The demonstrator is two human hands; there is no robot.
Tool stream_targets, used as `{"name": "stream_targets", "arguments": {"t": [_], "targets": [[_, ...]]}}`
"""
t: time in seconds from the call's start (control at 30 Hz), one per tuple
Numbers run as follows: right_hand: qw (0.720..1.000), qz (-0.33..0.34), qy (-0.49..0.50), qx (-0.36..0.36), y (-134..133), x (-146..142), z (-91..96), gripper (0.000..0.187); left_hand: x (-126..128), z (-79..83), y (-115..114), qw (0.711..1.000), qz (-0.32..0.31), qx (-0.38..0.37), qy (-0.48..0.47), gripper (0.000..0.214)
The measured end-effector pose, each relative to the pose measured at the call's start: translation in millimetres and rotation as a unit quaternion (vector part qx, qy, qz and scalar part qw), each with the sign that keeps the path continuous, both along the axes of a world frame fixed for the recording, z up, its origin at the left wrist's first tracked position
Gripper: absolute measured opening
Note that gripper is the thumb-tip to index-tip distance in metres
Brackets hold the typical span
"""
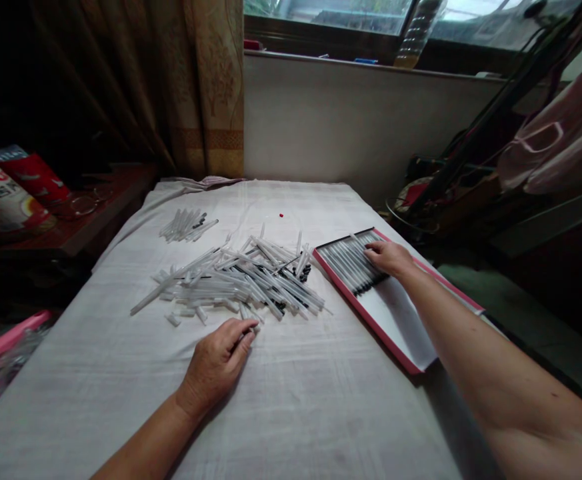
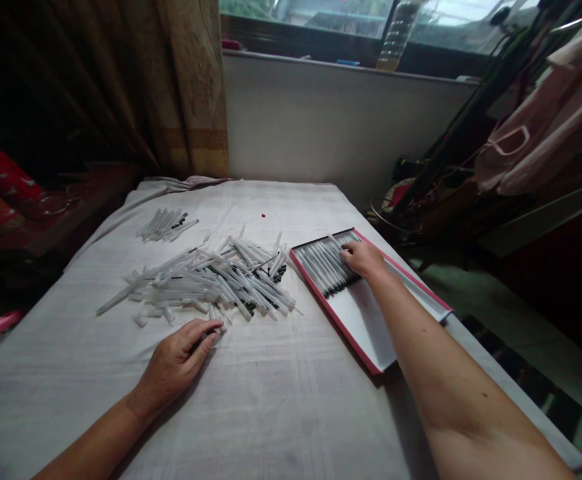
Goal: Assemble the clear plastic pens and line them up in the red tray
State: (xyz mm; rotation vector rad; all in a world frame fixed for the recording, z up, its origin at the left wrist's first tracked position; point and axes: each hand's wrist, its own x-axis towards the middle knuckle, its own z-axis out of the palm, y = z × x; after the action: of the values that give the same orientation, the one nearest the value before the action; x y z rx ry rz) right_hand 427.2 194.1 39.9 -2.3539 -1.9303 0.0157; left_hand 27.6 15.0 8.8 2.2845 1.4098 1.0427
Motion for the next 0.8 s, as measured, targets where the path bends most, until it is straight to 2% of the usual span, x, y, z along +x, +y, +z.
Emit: {"name": "stream_targets", "arguments": {"t": [0.3, 0.5, 0.8], "targets": [[0.999, 0.008, -0.038, -0.017, -11.2, -16.3, -3.6, 0.040, -0.2, 1.4, 0.4, 1.000, -0.003, 0.001, 0.000, 0.022], [1.000, 0.020, -0.017, -0.004, -11.4, -14.8, -2.4, 0.042, 0.0, 0.4, -0.2, 1.000, -0.001, -0.002, -0.002, 0.021], [0.998, 0.058, -0.019, 0.027, -13.0, -18.6, -11.0, 0.038, 0.5, 1.5, -0.2, 1.000, -0.003, 0.005, -0.005, 0.022]]}}
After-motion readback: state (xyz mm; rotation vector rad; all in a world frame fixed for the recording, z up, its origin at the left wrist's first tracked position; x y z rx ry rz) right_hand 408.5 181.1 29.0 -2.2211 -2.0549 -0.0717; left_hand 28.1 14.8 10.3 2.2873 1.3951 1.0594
